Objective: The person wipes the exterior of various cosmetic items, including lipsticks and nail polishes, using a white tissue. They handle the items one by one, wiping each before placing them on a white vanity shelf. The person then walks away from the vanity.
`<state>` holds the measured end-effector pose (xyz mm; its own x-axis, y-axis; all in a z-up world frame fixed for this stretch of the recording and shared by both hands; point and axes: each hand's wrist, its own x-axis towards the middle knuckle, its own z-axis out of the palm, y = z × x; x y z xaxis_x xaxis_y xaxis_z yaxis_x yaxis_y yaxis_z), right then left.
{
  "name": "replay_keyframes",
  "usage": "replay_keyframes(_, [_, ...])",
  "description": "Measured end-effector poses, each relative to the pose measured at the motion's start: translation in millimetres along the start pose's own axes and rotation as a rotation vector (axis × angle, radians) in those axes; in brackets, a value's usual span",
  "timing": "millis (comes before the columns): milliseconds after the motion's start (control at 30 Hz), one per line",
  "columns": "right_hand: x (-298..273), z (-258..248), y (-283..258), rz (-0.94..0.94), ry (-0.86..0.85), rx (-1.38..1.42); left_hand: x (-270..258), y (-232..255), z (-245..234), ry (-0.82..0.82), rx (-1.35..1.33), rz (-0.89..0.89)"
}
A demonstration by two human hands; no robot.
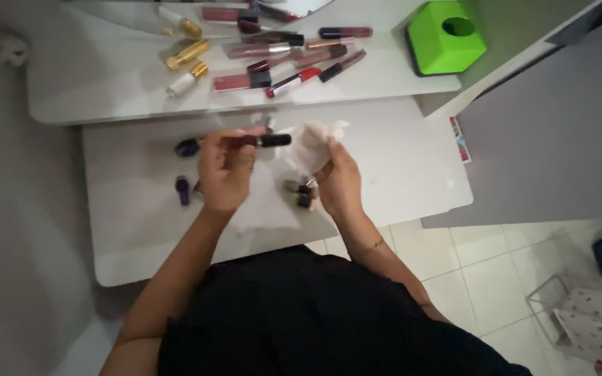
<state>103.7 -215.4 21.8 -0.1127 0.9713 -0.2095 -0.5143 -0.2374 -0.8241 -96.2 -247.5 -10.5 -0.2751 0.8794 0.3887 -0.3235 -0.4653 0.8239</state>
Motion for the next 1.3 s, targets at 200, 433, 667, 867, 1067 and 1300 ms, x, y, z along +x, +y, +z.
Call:
replay_keyframes(200, [-4.3,-36.2,-8.5,0.037,-0.127,-0.079,2.5,-19.8,32.0,0.014,0.332,0.191])
replay_keyframes(433, [18.4,-113.7,1.9,-0.551,-0.280,-0.420,1.0,-32.3,68.8,0.024,0.193,-0.112])
replay_keyframes(667, [-27.8,-61.0,-27.5,-0.873,-0.632,-1.138,-24.8,-67.0,91.4,-0.190,0.043,-0.159])
replay_keyframes(867, [-13.8,-64.5,-57.4,-1.124,-0.499,-1.254,-22.6,-67.1,133.5,-0.121,0.011,-0.197])
replay_keyframes(1067, [57.2,-116.7,-99.1,-0.507,-0.178,-0.841,-22.8,-44.5,158.6,-0.151,0.125,-0.278])
replay_keyframes(1300, [4.1,-102.1,-80.6,-0.881,-0.297,-1.023,-29.3,-74.9,162.4,-0.041,0.160,-0.407])
